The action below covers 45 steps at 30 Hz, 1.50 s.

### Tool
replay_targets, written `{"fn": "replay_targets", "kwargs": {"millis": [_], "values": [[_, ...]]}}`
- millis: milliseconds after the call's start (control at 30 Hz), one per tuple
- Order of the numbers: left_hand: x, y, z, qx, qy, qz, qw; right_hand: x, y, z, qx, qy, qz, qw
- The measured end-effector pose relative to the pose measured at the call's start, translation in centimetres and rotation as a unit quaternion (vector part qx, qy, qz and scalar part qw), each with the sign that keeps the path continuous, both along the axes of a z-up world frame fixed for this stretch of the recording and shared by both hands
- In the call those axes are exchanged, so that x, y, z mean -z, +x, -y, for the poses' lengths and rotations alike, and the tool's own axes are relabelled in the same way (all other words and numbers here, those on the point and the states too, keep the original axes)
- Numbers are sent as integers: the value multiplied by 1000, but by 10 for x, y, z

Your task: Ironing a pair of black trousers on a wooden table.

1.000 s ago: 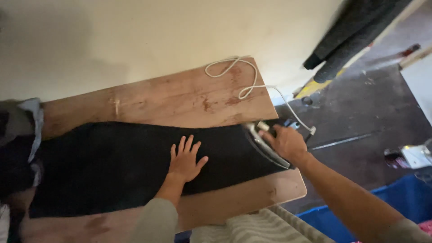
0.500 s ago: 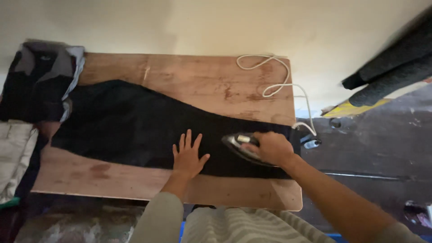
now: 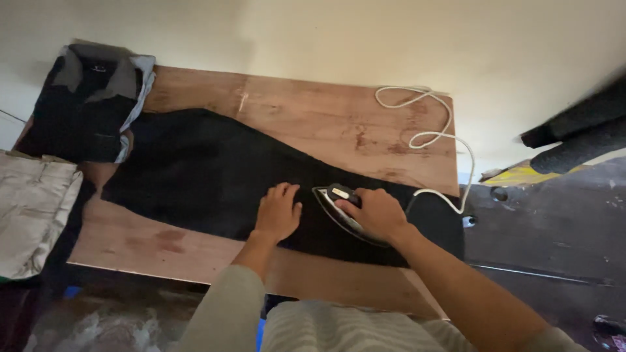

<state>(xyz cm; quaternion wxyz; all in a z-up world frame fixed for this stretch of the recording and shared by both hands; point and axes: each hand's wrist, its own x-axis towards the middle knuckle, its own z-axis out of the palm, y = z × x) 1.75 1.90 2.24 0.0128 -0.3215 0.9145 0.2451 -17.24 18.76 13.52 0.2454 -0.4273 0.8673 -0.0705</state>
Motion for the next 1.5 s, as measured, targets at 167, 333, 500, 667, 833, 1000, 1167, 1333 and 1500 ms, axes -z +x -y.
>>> {"fn": "replay_targets", "kwargs": {"millis": [167, 333, 500, 667, 833, 1000, 1167, 1333, 1500], "values": [[-4, 40, 65, -28, -35, 57, 997, 32, 39, 57, 3, -19, 25, 1000], [-20, 79, 139, 12, -27, 61, 998, 30, 87, 132, 14, -44, 26, 999], [-14, 107, 214, 29, -5, 59, 998, 44, 121, 197, 34, -79, 30, 996], [-27, 115, 271, 57, -31, 91, 994, 47, 132, 247, 93, -97, 20, 991], [-28, 110, 306, 77, -9, 116, 990, 59, 131, 288, 115, -116, -9, 986], [-36, 101, 330, 89, 19, 112, 990, 30, 140, 317, 27, -92, -27, 995], [-39, 101, 332, 77, 51, 113, 989, 65, 131, 330, 105, -107, -59, 987], [-26, 89, 323, 75, 9, 134, 988, 66, 133, 327, 102, -21, -99, 990], [-17, 86, 321, 52, -10, 144, 988, 49, 136, 284, 123, -4, -83, 989]]}}
